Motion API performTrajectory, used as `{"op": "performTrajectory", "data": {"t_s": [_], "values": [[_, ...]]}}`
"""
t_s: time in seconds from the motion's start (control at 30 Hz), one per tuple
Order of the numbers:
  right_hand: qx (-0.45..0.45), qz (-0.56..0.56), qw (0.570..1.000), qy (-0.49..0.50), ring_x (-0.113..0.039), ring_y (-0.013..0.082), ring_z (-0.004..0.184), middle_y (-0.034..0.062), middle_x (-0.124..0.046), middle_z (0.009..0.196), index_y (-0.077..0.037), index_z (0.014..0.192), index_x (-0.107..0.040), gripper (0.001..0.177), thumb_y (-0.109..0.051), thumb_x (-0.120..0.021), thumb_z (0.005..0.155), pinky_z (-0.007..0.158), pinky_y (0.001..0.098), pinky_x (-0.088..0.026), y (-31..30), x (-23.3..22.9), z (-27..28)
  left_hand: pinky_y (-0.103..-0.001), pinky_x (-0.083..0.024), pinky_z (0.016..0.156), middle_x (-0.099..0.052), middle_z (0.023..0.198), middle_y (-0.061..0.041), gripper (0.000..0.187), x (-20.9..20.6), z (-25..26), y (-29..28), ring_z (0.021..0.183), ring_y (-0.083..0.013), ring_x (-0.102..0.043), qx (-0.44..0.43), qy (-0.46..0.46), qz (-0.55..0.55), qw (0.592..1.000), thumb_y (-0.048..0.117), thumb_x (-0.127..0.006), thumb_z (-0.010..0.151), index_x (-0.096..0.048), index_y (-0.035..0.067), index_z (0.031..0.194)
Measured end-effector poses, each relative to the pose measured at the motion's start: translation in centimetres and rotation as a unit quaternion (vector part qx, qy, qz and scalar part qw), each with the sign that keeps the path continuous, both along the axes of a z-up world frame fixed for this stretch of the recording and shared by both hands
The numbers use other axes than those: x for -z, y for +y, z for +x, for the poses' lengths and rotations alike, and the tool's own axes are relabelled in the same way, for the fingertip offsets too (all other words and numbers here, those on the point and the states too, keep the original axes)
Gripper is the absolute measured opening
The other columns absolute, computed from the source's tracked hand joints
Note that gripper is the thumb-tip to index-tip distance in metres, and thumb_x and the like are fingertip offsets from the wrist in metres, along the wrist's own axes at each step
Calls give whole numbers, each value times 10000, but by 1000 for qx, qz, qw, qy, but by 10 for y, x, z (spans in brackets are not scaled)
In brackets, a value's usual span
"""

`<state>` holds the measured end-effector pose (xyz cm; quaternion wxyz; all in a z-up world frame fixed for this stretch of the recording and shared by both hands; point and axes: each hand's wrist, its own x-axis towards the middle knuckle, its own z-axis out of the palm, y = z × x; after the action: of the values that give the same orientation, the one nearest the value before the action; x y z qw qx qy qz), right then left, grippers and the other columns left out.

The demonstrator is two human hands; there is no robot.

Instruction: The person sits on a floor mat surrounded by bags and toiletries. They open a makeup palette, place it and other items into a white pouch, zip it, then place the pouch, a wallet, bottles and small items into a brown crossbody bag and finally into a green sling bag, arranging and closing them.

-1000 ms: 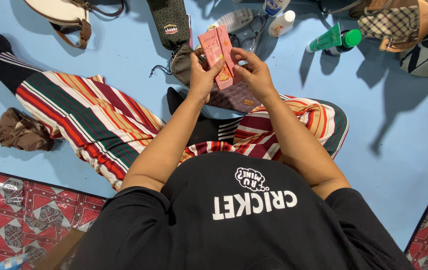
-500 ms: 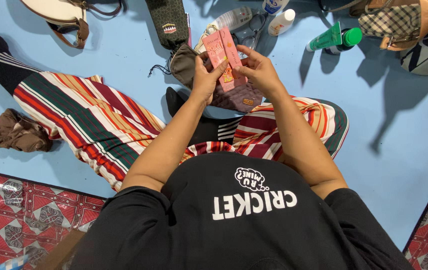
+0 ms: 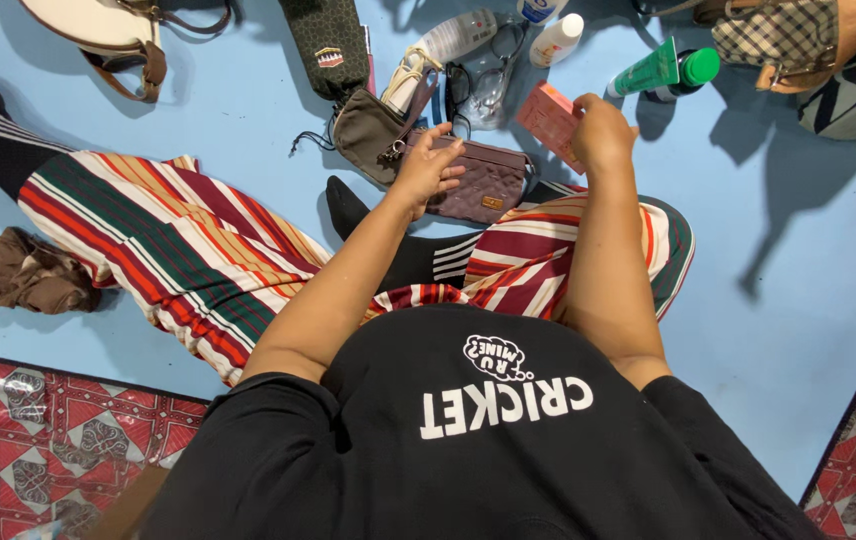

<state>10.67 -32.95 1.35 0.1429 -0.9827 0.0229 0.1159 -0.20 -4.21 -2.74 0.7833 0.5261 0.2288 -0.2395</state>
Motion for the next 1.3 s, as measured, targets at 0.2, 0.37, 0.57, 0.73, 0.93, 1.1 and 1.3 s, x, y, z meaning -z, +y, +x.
{"op": "performTrajectory", "data": {"t_s": [0.2,0.37,0.57,0.73,0.93,1.1,1.3], "values": [[-4,-70,996,53,-647,368,1153,140,-723,1183,-155,1188,-698,358,-101,-662,835,1048,615,-350,-3,34,11,-372,-590,895,-648,1330,-106,597,3,1,3,1115,-224,-663,33,-10,-8,999,393,-668,959,-470,183,1482],[-72,-59,991,-101,-621,502,1070,233,-689,1137,-108,1238,-696,467,-152,-751,777,891,692,-418,6,54,17,-333,-572,835,-672,1256,-77,536,10,3,23,1029,-191,-650,-2,-25,-26,999,357,-662,963,-518,183,1449],[-67,122,990,-29,-681,324,863,185,-719,974,-95,1124,-762,257,-198,-727,891,734,400,-520,31,46,16,-275,-565,690,-738,1057,-63,437,26,26,91,834,-131,-694,-202,-108,-68,971,318,-654,993,-582,104,1367],[-28,264,914,308,-695,181,626,114,-740,793,-25,924,-711,214,-237,-683,932,497,301,-508,60,35,9,-278,-554,575,-707,912,-60,307,64,65,218,717,-139,-677,-463,-166,-47,869,258,-675,999,-622,60,1228],[-29,315,881,351,-677,216,570,169,-728,777,1,965,-706,232,-221,-731,904,432,295,-463,84,20,4,-315,-465,609,-618,981,-94,410,96,99,397,813,-189,-570,-701,-152,149,681,128,-711,965,-574,54,1344],[-105,263,819,498,-743,220,587,172,-776,754,13,963,-769,291,-263,-731,879,427,315,-539,138,18,-32,-438,-506,966,-511,1326,-222,828,78,112,463,1168,-353,-578,-586,76,365,719,280,-855,815,-400,127,1490],[-201,64,828,520,-635,223,437,184,-690,650,-26,902,-728,417,-420,-616,976,383,330,-467,234,52,-104,-467,-416,1074,-597,1280,-206,948,84,107,469,1221,-382,-558,-507,192,475,693,268,-904,651,-380,90,1420]]}}
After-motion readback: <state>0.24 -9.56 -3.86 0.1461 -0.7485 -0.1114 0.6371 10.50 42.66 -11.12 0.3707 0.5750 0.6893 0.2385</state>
